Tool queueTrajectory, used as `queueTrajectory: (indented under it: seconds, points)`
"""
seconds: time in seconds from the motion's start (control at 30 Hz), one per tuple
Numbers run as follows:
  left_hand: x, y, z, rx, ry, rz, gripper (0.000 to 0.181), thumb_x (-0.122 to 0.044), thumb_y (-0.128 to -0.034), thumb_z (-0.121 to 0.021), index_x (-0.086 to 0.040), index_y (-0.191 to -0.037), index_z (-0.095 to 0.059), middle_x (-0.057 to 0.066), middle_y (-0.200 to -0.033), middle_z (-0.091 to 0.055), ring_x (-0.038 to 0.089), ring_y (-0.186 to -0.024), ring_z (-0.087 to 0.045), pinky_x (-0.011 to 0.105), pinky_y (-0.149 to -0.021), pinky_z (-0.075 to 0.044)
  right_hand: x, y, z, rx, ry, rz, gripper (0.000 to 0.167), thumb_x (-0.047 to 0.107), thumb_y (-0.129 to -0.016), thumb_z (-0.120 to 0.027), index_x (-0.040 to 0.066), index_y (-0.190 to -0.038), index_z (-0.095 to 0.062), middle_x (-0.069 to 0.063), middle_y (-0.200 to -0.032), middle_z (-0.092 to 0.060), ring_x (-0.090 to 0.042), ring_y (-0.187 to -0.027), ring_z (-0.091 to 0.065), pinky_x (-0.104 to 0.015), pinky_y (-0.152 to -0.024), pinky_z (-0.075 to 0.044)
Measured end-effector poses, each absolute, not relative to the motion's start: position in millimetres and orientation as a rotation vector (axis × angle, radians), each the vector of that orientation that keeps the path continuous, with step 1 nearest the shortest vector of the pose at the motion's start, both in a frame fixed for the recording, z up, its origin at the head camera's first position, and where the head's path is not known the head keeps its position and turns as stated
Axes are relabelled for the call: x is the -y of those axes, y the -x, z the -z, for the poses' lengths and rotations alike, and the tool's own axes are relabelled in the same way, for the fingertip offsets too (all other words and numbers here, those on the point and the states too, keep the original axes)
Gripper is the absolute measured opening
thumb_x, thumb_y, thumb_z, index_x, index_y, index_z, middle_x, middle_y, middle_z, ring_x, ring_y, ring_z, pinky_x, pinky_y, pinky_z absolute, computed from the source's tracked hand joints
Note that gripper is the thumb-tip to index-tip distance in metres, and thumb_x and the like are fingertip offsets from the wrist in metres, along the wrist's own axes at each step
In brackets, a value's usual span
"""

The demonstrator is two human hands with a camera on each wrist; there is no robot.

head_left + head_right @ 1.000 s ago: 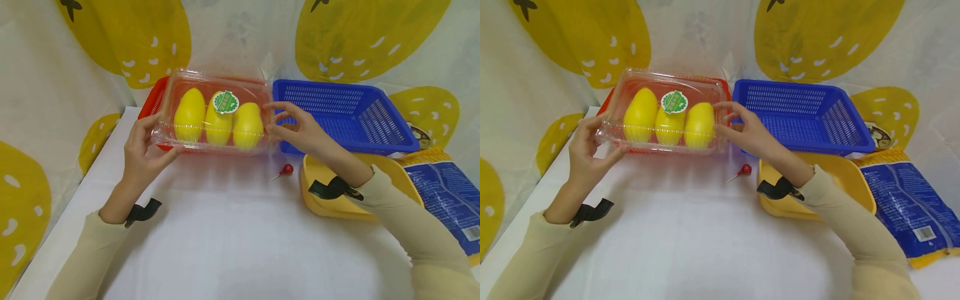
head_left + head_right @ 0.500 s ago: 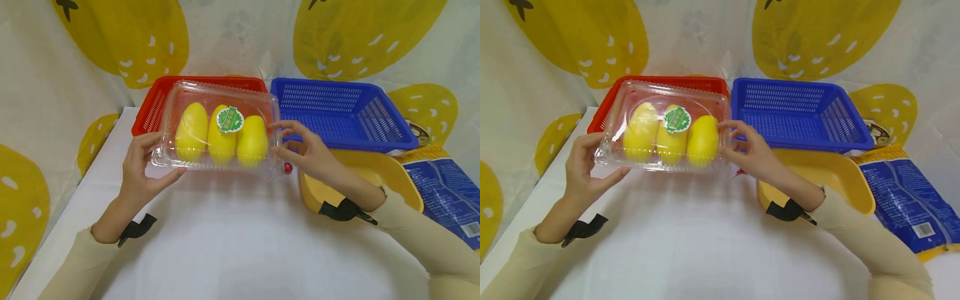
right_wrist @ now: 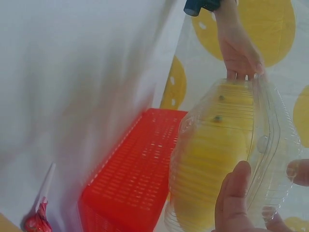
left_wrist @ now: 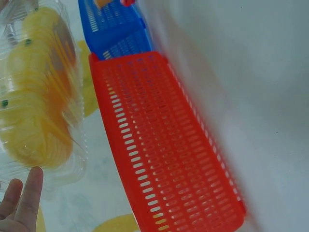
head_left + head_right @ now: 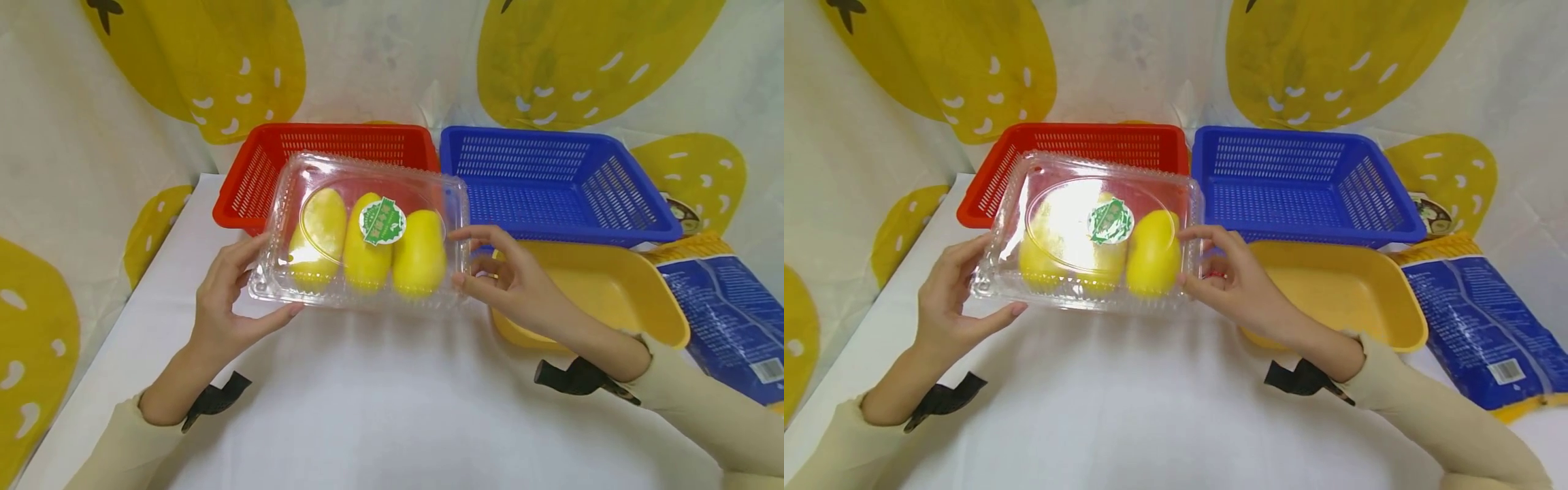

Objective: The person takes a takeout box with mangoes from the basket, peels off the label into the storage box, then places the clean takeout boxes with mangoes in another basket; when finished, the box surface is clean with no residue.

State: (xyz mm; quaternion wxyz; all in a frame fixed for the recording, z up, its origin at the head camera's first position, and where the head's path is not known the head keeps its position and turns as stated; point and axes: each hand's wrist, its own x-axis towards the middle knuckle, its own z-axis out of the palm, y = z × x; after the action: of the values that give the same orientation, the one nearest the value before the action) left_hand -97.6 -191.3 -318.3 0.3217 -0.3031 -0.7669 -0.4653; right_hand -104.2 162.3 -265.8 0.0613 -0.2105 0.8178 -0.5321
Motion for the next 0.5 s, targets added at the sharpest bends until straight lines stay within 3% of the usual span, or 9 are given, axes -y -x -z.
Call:
queueTrajectory:
  seconds: [0.13,0.33,0.5]
  points:
    - [192.3,94.6,319.7,2.019,0.816,1.225,0.082,-0.051,-0.0818,-0.073,0.012,-0.129,-0.053,0.019,-0.119,-0.058,0.012,-0.113,-0.055,0.015,-0.091,-0.049,-165.3,98.3,269.2,-2.481,0.672,1.638,0.046,0.003,-0.093,-0.063,0.008,-0.136,-0.048,-0.007,-0.118,-0.043,-0.020,-0.092,-0.058,-0.021,-0.074,-0.055]
    - [197.5,90.6,321.5,2.042,0.847,1.323,0.083,-0.053,-0.0799,-0.074,0.010,-0.131,-0.054,0.003,-0.127,-0.059,0.013,-0.113,-0.055,0.015,-0.090,-0.050,-169.4,91.8,277.0,-2.441,0.728,1.697,0.045,-0.003,-0.090,-0.063,0.004,-0.132,-0.051,-0.008,-0.112,-0.043,-0.019,-0.092,-0.057,-0.021,-0.075,-0.055]
    - [203.1,89.0,322.7,2.071,0.899,1.439,0.080,-0.041,-0.0790,-0.079,0.008,-0.136,-0.050,0.003,-0.132,-0.057,0.015,-0.114,-0.056,0.016,-0.090,-0.050,-171.5,84.9,283.2,-2.370,0.753,1.725,0.045,-0.003,-0.090,-0.064,0.006,-0.132,-0.051,-0.010,-0.112,-0.042,-0.019,-0.091,-0.060,-0.023,-0.073,-0.057]
